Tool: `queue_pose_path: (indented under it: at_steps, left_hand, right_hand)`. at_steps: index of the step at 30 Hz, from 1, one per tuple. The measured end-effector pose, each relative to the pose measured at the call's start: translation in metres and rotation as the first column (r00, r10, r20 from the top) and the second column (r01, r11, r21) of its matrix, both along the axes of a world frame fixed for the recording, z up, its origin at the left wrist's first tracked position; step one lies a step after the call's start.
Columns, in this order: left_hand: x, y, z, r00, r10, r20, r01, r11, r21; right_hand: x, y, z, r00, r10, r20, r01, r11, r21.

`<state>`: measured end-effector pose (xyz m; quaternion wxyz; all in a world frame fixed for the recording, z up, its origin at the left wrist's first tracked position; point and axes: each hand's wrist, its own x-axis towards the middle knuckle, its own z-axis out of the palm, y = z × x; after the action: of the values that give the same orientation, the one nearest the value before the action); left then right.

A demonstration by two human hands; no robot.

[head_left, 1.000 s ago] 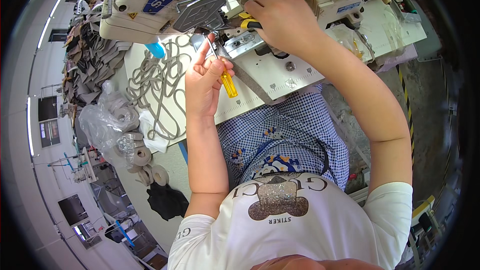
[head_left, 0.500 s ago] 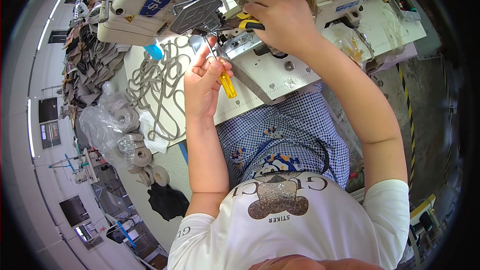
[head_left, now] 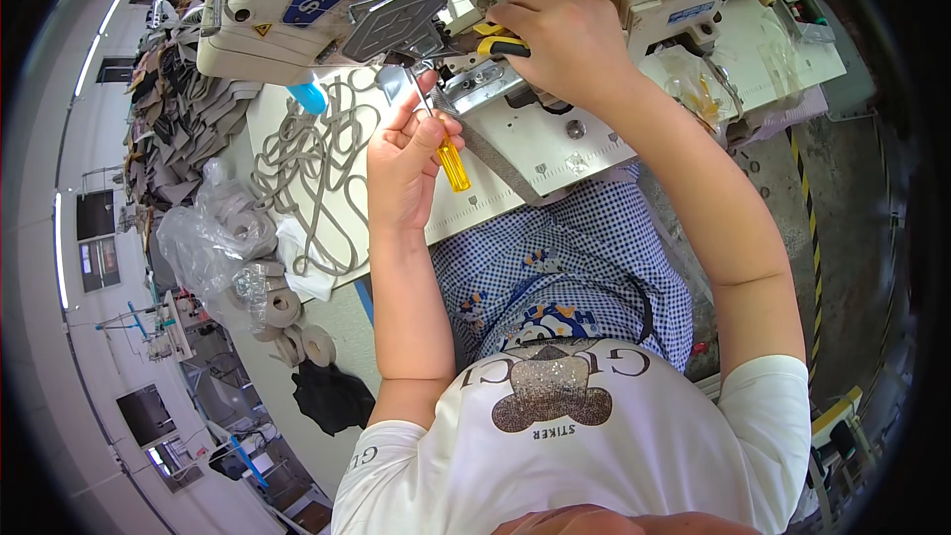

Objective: Using tools to adjust a sewing machine and then manipulating cords.

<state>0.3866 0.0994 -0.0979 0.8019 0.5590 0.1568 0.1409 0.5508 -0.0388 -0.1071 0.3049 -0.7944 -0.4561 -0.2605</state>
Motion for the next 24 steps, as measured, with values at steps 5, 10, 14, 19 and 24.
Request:
queue_pose_path:
  at_steps: [5, 10, 14, 19, 24]
  left_hand:
    - [-0.001, 0.000, 0.000, 1.000, -0.010, -0.003, 0.010, 1.000, -0.023]
    - [-0.005, -0.002, -0.002, 1.000, 0.005, 0.019, -0.002, 0.992, -0.124]
    - [-0.007, -0.010, -0.004, 0.998, 0.021, 0.064, -0.001, 0.957, -0.290]
    - [-0.011, -0.021, -0.001, 0.987, 0.014, 0.158, 0.085, 0.792, -0.604]
    - [-0.012, -0.021, 0.005, 0.960, -0.035, 0.276, 0.252, 0.532, -0.808]
  right_hand:
    - [0.000, 0.000, 0.001, 1.000, -0.007, -0.013, 0.006, 1.000, -0.016]
    - [0.000, 0.000, -0.001, 1.000, 0.001, -0.006, -0.001, 1.000, -0.007]
    - [0.000, 0.000, 0.000, 1.000, 0.002, -0.006, -0.002, 1.000, -0.007]
    - [0.000, 0.000, -0.001, 1.000, -0.002, -0.001, 0.002, 1.000, -0.012]
    - [-0.002, 0.000, 0.003, 0.999, 0.001, -0.032, -0.001, 1.000, -0.026]
